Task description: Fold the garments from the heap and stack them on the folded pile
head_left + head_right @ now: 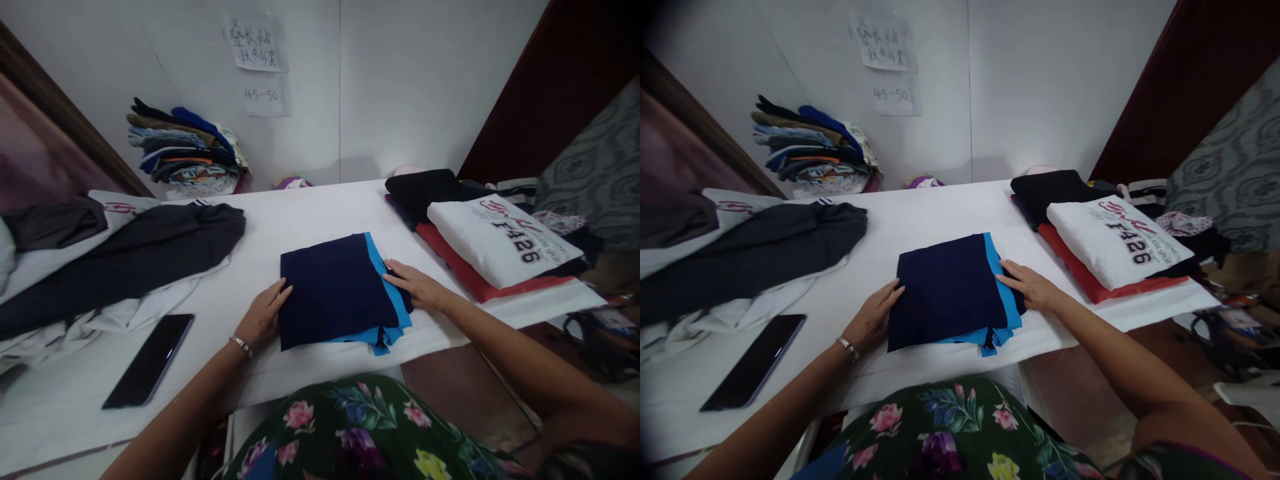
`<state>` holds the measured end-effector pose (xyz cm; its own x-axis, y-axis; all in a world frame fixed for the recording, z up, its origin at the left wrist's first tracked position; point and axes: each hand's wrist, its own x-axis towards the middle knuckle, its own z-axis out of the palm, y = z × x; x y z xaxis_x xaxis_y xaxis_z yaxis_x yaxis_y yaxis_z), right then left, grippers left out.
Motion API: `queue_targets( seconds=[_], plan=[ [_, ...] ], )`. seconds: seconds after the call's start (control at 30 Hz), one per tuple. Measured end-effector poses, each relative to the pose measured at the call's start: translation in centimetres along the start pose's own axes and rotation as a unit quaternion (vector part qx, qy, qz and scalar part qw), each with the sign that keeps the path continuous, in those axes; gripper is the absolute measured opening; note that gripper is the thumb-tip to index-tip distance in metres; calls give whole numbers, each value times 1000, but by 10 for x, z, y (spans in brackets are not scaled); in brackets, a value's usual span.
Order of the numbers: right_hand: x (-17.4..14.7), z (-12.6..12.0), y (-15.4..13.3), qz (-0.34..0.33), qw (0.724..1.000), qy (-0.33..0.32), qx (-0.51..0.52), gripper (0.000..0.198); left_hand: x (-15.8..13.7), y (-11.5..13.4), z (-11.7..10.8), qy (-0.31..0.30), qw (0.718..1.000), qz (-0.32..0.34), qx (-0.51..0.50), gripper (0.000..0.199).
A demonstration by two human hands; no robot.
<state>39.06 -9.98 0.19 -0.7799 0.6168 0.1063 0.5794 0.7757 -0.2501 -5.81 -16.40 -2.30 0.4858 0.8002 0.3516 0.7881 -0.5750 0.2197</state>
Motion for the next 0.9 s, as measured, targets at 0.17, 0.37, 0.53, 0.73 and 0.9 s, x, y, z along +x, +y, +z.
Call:
queue_targets(
  seconds=[0.17, 0.37, 0.53, 0.73, 0.9],
  plan=[
    [12, 3, 5, -6, 1000, -15, 13, 65, 0, -1, -3, -36, 999, 13, 22, 60],
    [28, -1, -14, 80, 974, 101, 186, 55, 20, 0, -13, 7, 991, -15, -134, 43],
    [58, -51, -31, 182, 873, 262, 368, 62, 66, 11, -62, 156, 912, -253, -284, 44],
    [102, -104, -18, 267, 790, 317, 452, 62, 121, 21, -99, 218, 714, -384, -543, 46],
    [130, -68, 10, 409, 799, 210, 388, 62, 127, 5, -48, 71, 550, -511, -657, 37]
  ],
)
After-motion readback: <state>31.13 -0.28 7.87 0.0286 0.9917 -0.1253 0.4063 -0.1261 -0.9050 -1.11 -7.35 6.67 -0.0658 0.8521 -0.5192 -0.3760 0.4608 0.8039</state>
